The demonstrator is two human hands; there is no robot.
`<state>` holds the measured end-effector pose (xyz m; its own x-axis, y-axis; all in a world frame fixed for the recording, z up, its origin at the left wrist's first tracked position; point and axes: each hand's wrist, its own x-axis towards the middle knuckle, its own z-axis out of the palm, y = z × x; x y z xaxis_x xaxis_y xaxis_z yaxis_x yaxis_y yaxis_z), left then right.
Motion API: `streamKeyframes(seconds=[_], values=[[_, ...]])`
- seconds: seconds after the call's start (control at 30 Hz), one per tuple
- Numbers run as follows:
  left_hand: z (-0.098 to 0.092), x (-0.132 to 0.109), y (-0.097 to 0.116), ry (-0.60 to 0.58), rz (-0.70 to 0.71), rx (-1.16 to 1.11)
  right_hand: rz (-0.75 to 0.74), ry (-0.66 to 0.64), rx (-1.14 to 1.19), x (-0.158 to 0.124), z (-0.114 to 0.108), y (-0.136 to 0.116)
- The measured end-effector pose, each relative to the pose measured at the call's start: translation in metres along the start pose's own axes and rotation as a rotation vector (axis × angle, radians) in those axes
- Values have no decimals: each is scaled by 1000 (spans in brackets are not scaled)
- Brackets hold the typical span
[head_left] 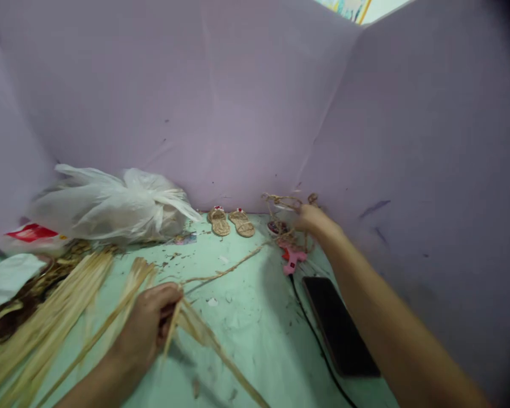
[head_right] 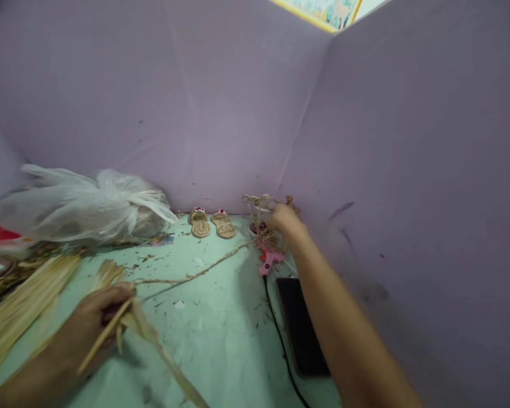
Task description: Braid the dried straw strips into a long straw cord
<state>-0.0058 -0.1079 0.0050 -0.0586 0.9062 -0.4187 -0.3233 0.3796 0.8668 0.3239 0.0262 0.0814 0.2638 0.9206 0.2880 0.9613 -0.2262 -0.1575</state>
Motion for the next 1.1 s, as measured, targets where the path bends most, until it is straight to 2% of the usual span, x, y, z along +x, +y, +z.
streamKeyframes(seconds=[0.03, 0.07, 0.13, 0.17, 0.2, 0.27, 0.3, 0.33, 0.37, 0.4, 0.47, 0.53, 0.63, 0.7, 0.8, 0.93, 1.0, 1.1], values=[[1, 1, -7, -71, 1, 28, 64, -33, -54, -11, -1, -9], [1, 3, -12, -107, 17, 49, 85, -4, -77, -24, -3, -20], [-1, 6, -17, -202, 23, 122, 44, 137, 0, -54, -7, -46], [-3, 7, -18, -224, 39, 153, -9, 126, 108, -70, -8, -59], [-4, 7, -18, -245, 48, 186, -50, 52, 253, -87, -6, -73], [-5, 7, -17, -276, 68, 241, -102, -291, 565, -120, 6, -98], [-5, 6, -17, -295, 71, 265, -127, -474, 677, -133, 15, -108], [-5, 5, -18, -314, 74, 282, -171, -603, 745, -143, 25, -117], [-5, 4, -19, -334, 76, 296, -204, -643, 775, -149, 36, -122], [-5, 3, -20, -353, 78, 302, -215, -623, 776, -151, 46, -125], [-5, 3, -22, -377, 81, 307, -217, -476, 745, -146, 60, -125], [-5, 3, -23, -387, 76, 312, -300, -408, 723, -137, 68, -120], [-7, 5, -21, -369, 75, 316, -629, -476, 668, -127, 74, -114], [-9, 7, -19, -333, 83, 300, -757, -515, 604, -123, 79, -109], [-16, 14, -18, -258, 94, 242, -650, -557, 624, -114, 88, -97], [-17, 24, -19, -179, 71, 197, -416, -706, 876, -92, 95, -80], [-10, 29, -20, -151, 38, 235, -337, -671, 949, -78, 99, -78], [9, 38, -20, -104, 9, 318, -298, -490, 943, -56, 111, -89]])
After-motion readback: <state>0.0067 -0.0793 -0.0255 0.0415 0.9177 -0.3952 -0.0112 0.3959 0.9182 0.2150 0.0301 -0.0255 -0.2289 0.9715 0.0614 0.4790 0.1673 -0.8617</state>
